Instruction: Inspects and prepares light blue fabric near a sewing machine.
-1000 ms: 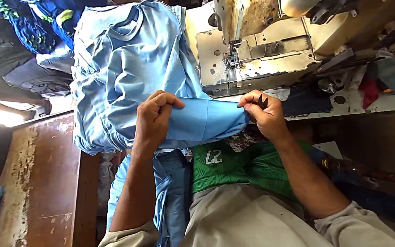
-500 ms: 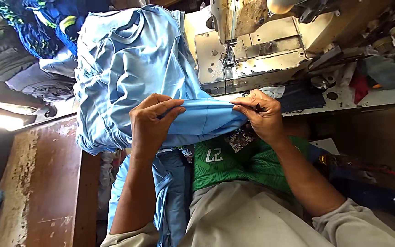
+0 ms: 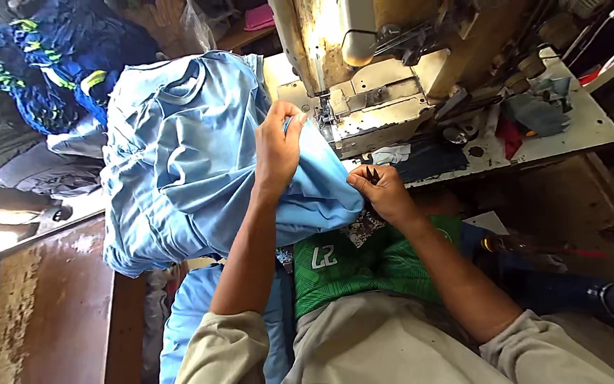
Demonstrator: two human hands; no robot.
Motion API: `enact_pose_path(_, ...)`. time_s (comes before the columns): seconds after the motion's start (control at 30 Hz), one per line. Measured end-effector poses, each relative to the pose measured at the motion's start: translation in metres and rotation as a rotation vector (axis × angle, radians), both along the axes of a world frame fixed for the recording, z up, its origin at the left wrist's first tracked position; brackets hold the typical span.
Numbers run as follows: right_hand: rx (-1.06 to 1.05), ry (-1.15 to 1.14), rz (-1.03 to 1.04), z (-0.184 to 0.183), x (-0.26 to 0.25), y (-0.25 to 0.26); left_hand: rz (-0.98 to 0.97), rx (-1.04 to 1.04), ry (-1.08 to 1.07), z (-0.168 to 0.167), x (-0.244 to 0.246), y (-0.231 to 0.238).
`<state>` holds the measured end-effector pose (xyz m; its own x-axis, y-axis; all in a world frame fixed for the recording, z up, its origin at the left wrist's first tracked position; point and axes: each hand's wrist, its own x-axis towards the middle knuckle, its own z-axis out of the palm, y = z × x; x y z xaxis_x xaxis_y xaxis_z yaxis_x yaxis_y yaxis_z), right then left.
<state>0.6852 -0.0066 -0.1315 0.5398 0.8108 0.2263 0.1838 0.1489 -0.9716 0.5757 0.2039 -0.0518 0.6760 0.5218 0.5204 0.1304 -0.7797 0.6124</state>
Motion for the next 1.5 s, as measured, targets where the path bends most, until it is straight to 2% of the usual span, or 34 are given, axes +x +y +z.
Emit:
enact_pose_path(0.1,0.017,0.055,-0.030,-0.004,0.003,0.006,0.047,0.219,0.237,-0.006,0.031,0.027)
enact_pose_path(0.2,0.049,0.125,-0.046,-0.005,0.004,0.011,0.076,0.262,0.353,-0.005,0.047,0.037)
enact_pose_path(0.37,0.138,0.213,-0.038,-0.002,0.008,0.020,0.097,0.185,0.349,0.000,0.067,0.051)
enact_pose_path(0.6,0.174,0.321,-0.020,0.006,0.015,0.037,0.097,0.192,0.320,-0.011,0.088,0.072)
enact_pose_path(0.73,0.172,0.258,-0.033,-0.001,0.010,0.039,0.102,0.195,0.309,-0.009,0.087,0.069)
enact_pose_path(0.83,0.106,0.134,-0.013,-0.008,0.011,0.033,0.091,0.196,0.172,-0.003,0.067,0.055)
enact_pose_path(0.9,0.053,0.055,0.000,-0.013,0.015,0.017,0.085,0.209,-0.017,-0.013,0.033,0.038)
enact_pose_path(0.93,0.032,0.045,-0.010,-0.017,0.018,0.008,0.078,0.218,-0.044,-0.020,0.010,0.027)
enact_pose_path(1.0,0.001,0.079,-0.049,-0.025,0.024,-0.013,0.147,0.232,0.105,-0.043,-0.045,0.006)
enact_pose_path(1.1,-0.003,0.116,-0.108,-0.026,0.029,-0.036,0.325,0.216,0.329,-0.073,-0.111,0.011)
enact_pose_path(1.13,0.006,0.099,-0.105,-0.022,0.028,-0.038,0.367,0.159,0.328,-0.071,-0.128,0.014)
enact_pose_path(1.2,0.037,0.045,-0.061,-0.011,0.019,-0.032,0.363,-0.029,0.180,-0.049,-0.147,0.022)
enact_pose_path(1.3,0.099,-0.066,0.086,0.013,-0.005,-0.015,0.079,-0.362,-0.160,-0.002,-0.148,0.011)
enact_pose_path(1.4,0.222,-0.143,0.248,0.038,-0.034,0.012,-0.123,-0.369,-0.319,0.038,-0.128,-0.013)
enact_pose_path(1.5,0.317,-0.101,0.392,0.047,-0.071,0.034,-0.225,-0.331,-0.400,0.058,-0.103,-0.032)
